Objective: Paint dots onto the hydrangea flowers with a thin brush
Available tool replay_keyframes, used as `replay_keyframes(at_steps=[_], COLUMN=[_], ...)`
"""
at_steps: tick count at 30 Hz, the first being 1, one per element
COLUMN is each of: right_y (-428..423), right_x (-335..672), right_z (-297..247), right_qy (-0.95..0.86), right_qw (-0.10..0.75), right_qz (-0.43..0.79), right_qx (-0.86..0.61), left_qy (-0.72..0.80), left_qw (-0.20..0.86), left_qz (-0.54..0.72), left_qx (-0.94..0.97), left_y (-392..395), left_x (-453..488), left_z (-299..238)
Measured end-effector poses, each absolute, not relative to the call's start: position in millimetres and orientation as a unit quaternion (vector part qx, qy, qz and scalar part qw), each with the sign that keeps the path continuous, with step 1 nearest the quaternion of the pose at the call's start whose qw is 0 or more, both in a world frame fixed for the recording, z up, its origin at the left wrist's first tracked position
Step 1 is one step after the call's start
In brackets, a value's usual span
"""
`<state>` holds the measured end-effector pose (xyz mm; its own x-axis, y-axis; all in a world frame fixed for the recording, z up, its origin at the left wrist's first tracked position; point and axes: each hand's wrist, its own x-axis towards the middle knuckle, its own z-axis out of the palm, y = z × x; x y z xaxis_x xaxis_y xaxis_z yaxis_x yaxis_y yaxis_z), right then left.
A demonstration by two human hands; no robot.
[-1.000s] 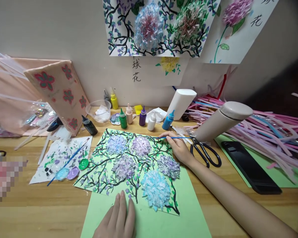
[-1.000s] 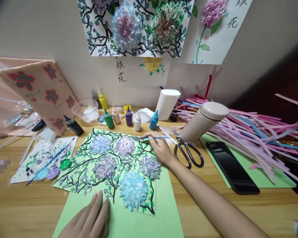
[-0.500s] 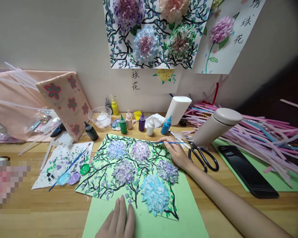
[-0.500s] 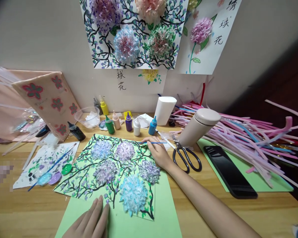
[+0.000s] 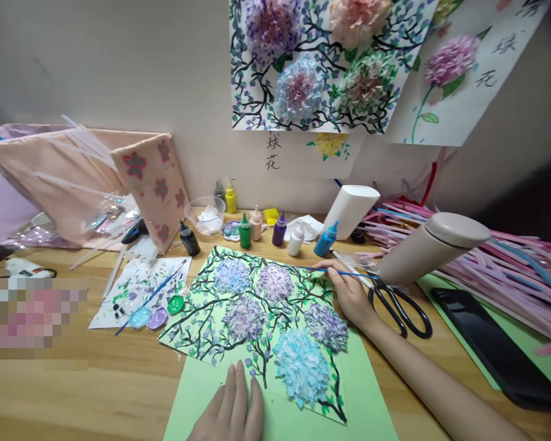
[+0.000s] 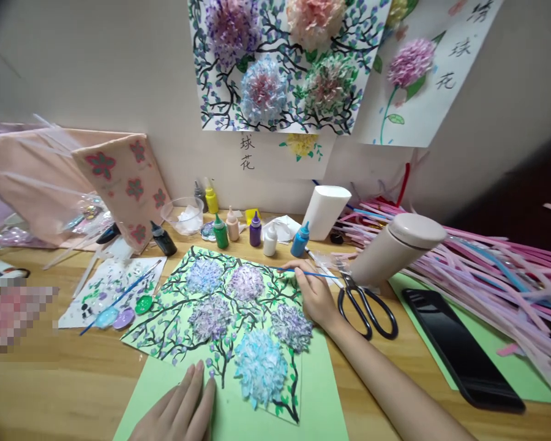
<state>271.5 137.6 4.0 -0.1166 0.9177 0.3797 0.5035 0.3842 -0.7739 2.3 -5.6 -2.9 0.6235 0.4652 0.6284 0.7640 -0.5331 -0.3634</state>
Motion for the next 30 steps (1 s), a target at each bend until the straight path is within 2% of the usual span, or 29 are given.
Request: replay_keyframes(at_steps=[8, 13, 20, 25, 30], right_y=[135, 119, 97, 116, 127], right_x=[278, 264, 127, 44, 23], right_z=[-3, 32, 104, 97, 82], right_qy=[-0.701, -0.734, -0.878, -0.908, -0.91], right_qw=[0.47, 0.488, 0.261, 0.199, 0.151], right_qz=[0.227, 0.174, 0.297, 0.281, 0.29], right_qx=[-0.486, -0.439, -0.27, -0.24, -0.255], left_qy=[-0.348, -0.34, -0.345, -0.337, -0.33], left_qw=[0.308, 0.31, 0.317, 0.297, 0.321], left_qz=[-0.237, -0.206, -0.157, -0.119, -0.122], left_qx=[-0.853, -0.863, -0.869, -0.885, -0.879], left_y=[-5, -11, -17, -21, -22], left_x=[1, -1, 1, 0, -2], left_z=[0, -1, 1, 4, 4])
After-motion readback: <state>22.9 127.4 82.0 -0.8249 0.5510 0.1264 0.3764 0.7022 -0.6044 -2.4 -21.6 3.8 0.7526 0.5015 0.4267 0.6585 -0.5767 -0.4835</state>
